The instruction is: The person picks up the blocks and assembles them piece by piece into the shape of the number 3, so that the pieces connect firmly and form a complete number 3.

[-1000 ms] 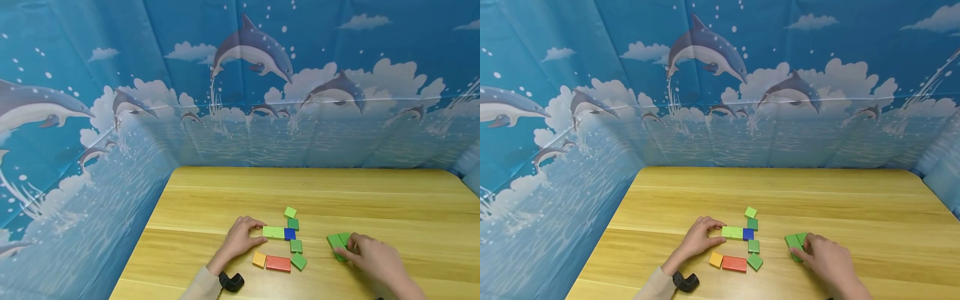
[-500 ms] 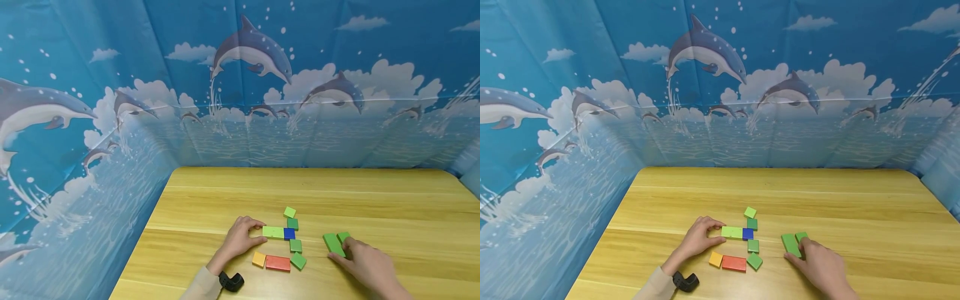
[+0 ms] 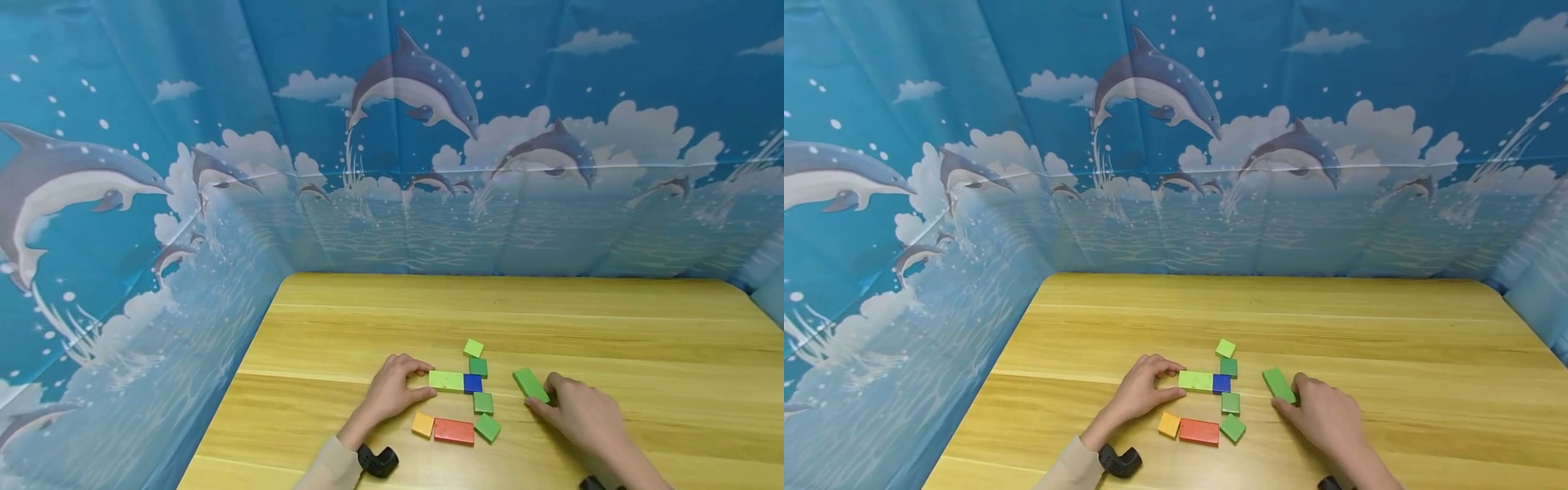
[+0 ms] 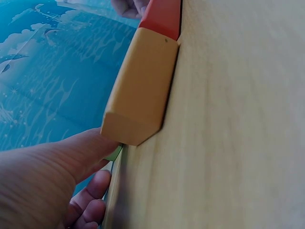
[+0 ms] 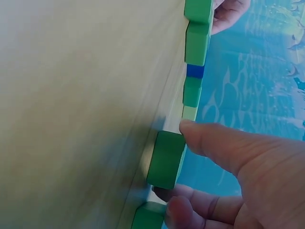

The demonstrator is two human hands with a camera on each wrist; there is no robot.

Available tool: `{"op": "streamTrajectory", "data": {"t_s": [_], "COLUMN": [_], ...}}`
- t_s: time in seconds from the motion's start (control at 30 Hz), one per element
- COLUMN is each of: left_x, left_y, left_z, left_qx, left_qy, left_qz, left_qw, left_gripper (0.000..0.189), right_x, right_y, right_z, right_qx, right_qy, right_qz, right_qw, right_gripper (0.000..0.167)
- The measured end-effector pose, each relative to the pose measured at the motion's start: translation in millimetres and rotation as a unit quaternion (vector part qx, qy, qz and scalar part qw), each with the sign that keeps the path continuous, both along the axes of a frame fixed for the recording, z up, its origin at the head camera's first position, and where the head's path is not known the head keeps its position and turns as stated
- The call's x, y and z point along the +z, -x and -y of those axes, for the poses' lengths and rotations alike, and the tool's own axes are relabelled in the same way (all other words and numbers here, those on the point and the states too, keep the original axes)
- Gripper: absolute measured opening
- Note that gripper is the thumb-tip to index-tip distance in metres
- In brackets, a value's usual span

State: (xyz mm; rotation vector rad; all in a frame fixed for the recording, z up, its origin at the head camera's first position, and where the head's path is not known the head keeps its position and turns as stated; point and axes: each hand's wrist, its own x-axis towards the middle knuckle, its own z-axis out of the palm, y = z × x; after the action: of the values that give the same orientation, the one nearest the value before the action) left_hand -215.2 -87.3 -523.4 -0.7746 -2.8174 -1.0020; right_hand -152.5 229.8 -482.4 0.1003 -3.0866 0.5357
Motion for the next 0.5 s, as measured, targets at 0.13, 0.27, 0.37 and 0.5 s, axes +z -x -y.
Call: {"op": "streamTrajectory", "data": {"t_s": [0.13, 0.27, 0.37, 0.5], "left_x": [0.0, -0.2, 0.1, 0.7], "left_y": [-0.2, -0.2, -0.3, -0.6], "left_z": [0.9, 1.3, 1.1, 0.6], "left_qx": [0.001, -0.001, -0.002, -0.001], "left_qy": [-0.001, -0.002, -0.001, 0.0], "left_qz": [0.001, 0.0, 0.0, 0.0], "left_qw": [1.0, 1.0, 1.0, 1.0], "left_gripper": [0.037, 0.037, 0.037, 0.037], "right_x": [-1.0, -3.1, -3.0, -0.6], "right_y": [13.1, 27.7, 38.7, 52.3], "right_z": [4, 6, 7, 5], "right_qx": [0.011, 0.02, 0.024, 0.029], "right_qy": [-0.001, 0.001, 0.004, 0.007], "right_qz": [-0.006, -0.02, -0.025, -0.016], "right_qw": [0.9999, 0.9996, 0.9994, 0.9994], "right_gripper": [0.037, 0.036, 0.035, 0.033]}}
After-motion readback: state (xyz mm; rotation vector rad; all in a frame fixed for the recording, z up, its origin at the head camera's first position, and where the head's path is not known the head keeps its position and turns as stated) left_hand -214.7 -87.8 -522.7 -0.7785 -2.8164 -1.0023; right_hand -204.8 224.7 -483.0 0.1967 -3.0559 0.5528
